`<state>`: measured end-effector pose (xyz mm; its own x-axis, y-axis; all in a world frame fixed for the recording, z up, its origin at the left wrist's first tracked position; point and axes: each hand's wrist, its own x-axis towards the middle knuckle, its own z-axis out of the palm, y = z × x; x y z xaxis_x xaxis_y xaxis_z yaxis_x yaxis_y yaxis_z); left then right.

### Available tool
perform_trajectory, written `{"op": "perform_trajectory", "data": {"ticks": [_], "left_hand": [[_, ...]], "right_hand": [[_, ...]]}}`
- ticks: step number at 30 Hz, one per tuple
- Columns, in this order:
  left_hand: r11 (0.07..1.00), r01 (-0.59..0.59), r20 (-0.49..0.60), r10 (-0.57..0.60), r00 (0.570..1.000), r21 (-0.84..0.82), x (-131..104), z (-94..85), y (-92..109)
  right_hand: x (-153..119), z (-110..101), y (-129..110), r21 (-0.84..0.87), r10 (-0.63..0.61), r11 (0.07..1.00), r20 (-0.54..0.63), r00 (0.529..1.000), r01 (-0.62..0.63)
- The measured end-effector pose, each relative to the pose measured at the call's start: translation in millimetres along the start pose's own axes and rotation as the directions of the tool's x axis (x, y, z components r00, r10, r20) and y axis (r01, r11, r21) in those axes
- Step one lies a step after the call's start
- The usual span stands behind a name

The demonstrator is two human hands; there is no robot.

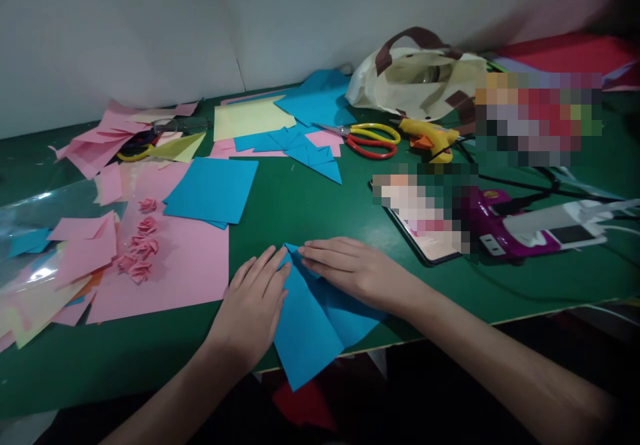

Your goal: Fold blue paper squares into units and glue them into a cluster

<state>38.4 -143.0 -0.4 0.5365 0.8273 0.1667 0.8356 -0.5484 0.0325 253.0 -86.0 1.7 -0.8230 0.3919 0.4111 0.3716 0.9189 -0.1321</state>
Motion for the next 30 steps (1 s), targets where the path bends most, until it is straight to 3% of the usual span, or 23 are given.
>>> {"op": "perform_trajectory", "data": {"ticks": [11, 20, 30], "left_hand": [[0.998, 0.011, 0.046, -0.008, 0.999, -0.062, 3.1, -3.8, -0.2], [0.999, -0.039, 0.027, 0.040, 0.999, -0.031, 4.8, -5.1, -1.0], [0.998, -0.045, 0.075, 0.042, 0.996, 0.038, 4.8, -5.5, 1.6]], "right_hand": [[0.1, 1.8, 3.4, 0.178, 0.026, 0.983, 0.050, 0.998, -0.034], [-0.5, 1.3, 2.4, 0.147, 0.026, 0.989, 0.060, 0.998, -0.035], [-2.0, 0.7, 1.0, 0.179, 0.019, 0.983, 0.092, 0.996, -0.036]]}}
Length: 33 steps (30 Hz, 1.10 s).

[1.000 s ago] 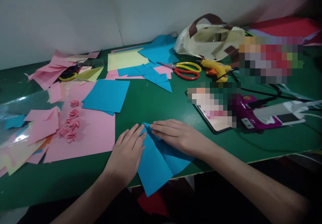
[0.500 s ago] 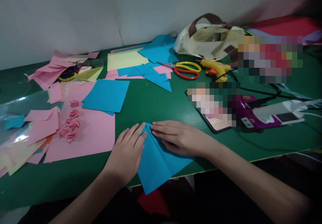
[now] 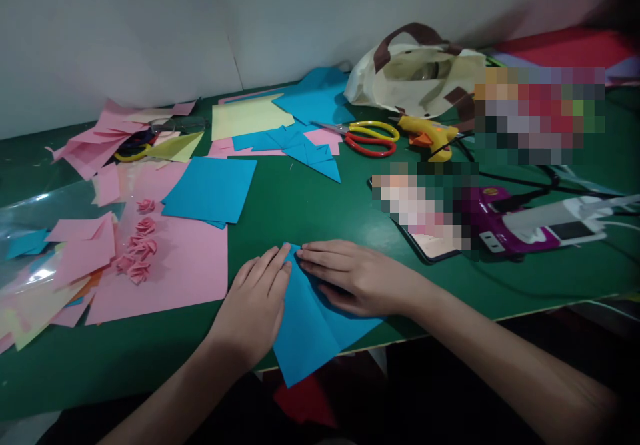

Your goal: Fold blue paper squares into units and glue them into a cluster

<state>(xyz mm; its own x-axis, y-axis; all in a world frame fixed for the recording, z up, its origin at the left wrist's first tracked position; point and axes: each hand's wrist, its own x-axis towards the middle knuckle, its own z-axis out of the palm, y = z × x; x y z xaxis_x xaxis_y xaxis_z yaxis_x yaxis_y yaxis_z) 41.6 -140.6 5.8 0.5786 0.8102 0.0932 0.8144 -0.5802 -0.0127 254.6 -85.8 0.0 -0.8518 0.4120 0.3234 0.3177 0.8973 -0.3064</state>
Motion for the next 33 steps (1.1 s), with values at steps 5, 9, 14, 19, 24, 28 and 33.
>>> {"op": "perform_trajectory", "data": {"ticks": [5, 9, 14, 19, 24, 28, 33], "left_hand": [[0.999, 0.000, 0.007, 0.000, 1.000, 0.039, 1.6, -2.7, 2.6], [0.998, 0.022, 0.027, -0.023, 0.999, 0.059, 1.9, -3.9, 3.1], [0.996, 0.043, 0.078, -0.049, 0.996, 0.081, 1.9, -6.7, 3.6], [0.995, 0.046, 0.112, -0.055, 0.992, 0.088, 2.8, -9.5, 4.5], [0.996, 0.088, 0.129, -0.084, 0.988, -0.027, 5.2, -11.7, 1.6], [0.984, 0.133, 0.151, -0.115, 0.982, -0.119, 5.8, -13.1, -1.2], [0.990, 0.120, 0.136, -0.109, 0.985, -0.076, 4.6, -11.2, -0.9]], "right_hand": [[0.9, -0.4, -0.5, 0.069, 0.006, 0.998, -0.036, 0.999, -0.003], [2.3, -2.3, -1.9, 0.127, 0.037, 0.991, -0.075, 0.996, -0.027], [3.7, -2.5, -1.4, 0.164, 0.032, 0.986, -0.087, 0.996, -0.018], [3.9, -1.5, -0.4, 0.194, 0.034, 0.981, -0.090, 0.995, -0.016], [4.1, -2.9, -0.5, 0.211, 0.036, 0.977, -0.067, 0.997, -0.021], [4.1, -3.9, -0.1, 0.220, 0.048, 0.975, -0.042, 0.998, -0.038], [2.9, -6.0, 1.2, 0.227, 0.101, 0.969, -0.009, 0.995, -0.096]]}}
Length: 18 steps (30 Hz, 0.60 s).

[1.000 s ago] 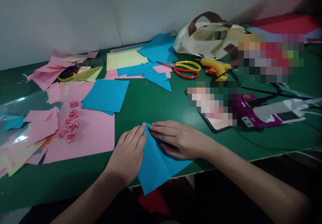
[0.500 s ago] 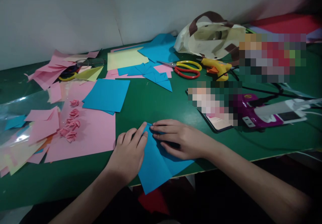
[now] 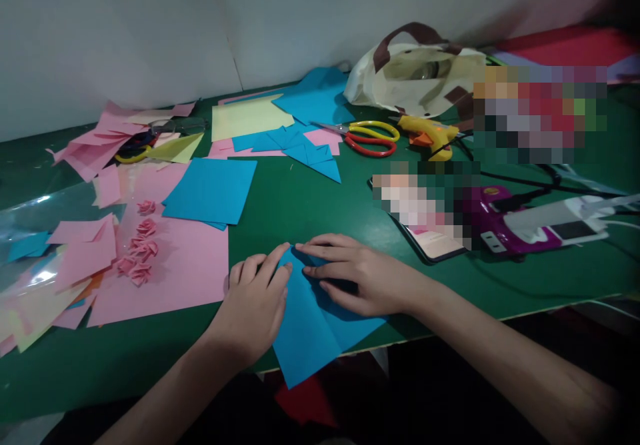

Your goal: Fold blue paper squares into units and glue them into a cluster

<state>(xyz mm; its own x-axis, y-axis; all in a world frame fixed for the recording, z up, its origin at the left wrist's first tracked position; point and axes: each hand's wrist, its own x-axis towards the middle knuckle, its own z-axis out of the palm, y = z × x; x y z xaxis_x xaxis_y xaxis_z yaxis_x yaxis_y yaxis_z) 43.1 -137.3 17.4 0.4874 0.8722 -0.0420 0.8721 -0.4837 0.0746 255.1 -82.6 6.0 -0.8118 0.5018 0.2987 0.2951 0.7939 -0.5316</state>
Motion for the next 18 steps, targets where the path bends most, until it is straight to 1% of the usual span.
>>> {"op": "perform_trajectory", "data": {"ticks": [3, 6, 14, 18], "left_hand": [[0.999, -0.021, 0.000, 0.021, 1.000, 0.047, 0.4, 0.6, 0.6], [0.997, -0.025, -0.001, 0.025, 1.000, 0.077, 1.3, 0.0, 1.0], [0.988, -0.048, -0.018, 0.051, 0.999, 0.144, 1.2, -1.4, 0.0], [0.988, -0.030, -0.008, 0.032, 0.999, 0.151, -0.1, -1.1, -0.8]], "right_hand": [[0.7, -3.5, 0.0, 0.006, 0.044, 0.999, 0.055, 0.998, -0.044], [2.7, -7.0, -0.7, -0.018, 0.046, 0.999, 0.092, 0.995, -0.045], [-0.1, -9.9, -1.7, -0.077, 0.083, 0.994, 0.123, 0.989, -0.074], [-3.4, -8.7, 0.3, -0.088, 0.073, 0.994, 0.144, 0.987, -0.061]]}}
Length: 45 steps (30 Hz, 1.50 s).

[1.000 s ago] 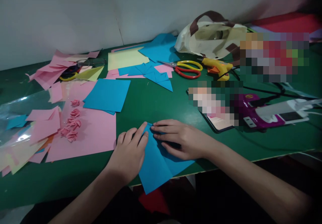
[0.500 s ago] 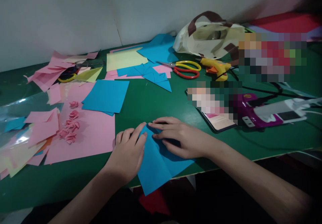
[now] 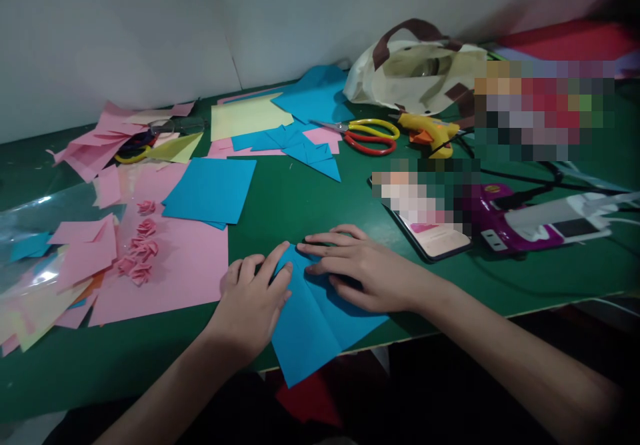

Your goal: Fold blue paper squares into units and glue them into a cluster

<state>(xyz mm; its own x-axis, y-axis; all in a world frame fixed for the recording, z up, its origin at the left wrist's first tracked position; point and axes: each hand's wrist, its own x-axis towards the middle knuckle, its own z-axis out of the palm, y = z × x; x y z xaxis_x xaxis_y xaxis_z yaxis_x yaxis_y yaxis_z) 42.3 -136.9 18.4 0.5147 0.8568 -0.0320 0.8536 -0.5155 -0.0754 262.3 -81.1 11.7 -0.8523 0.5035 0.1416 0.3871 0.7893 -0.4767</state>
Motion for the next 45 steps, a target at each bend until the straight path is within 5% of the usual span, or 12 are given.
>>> {"op": "perform_trajectory", "data": {"ticks": [27, 35, 41, 45], "left_hand": [[1.000, 0.018, -0.056, -0.018, 0.998, 0.007, -2.0, 7.7, 6.7], [1.000, 0.002, -0.068, 0.000, 0.998, 0.021, -2.9, 7.7, 8.6], [1.000, -0.006, -0.052, 0.006, 0.999, 0.017, -3.0, 5.7, 9.0], [1.000, 0.006, -0.069, -0.006, 0.998, -0.012, -3.8, 6.0, 10.4]], "right_hand": [[-8.9, 3.7, -0.7, -0.041, -0.007, 0.999, 0.011, 1.000, 0.008], [-22.2, -1.9, -9.8, -0.046, 0.097, 0.993, -0.201, 0.975, -0.108], [-30.1, -1.6, -10.6, -0.199, 0.056, 0.967, -0.446, 0.894, -0.160], [-24.6, 2.1, -7.7, -0.251, 0.056, 0.951, -0.434, 0.899, -0.181]]}}
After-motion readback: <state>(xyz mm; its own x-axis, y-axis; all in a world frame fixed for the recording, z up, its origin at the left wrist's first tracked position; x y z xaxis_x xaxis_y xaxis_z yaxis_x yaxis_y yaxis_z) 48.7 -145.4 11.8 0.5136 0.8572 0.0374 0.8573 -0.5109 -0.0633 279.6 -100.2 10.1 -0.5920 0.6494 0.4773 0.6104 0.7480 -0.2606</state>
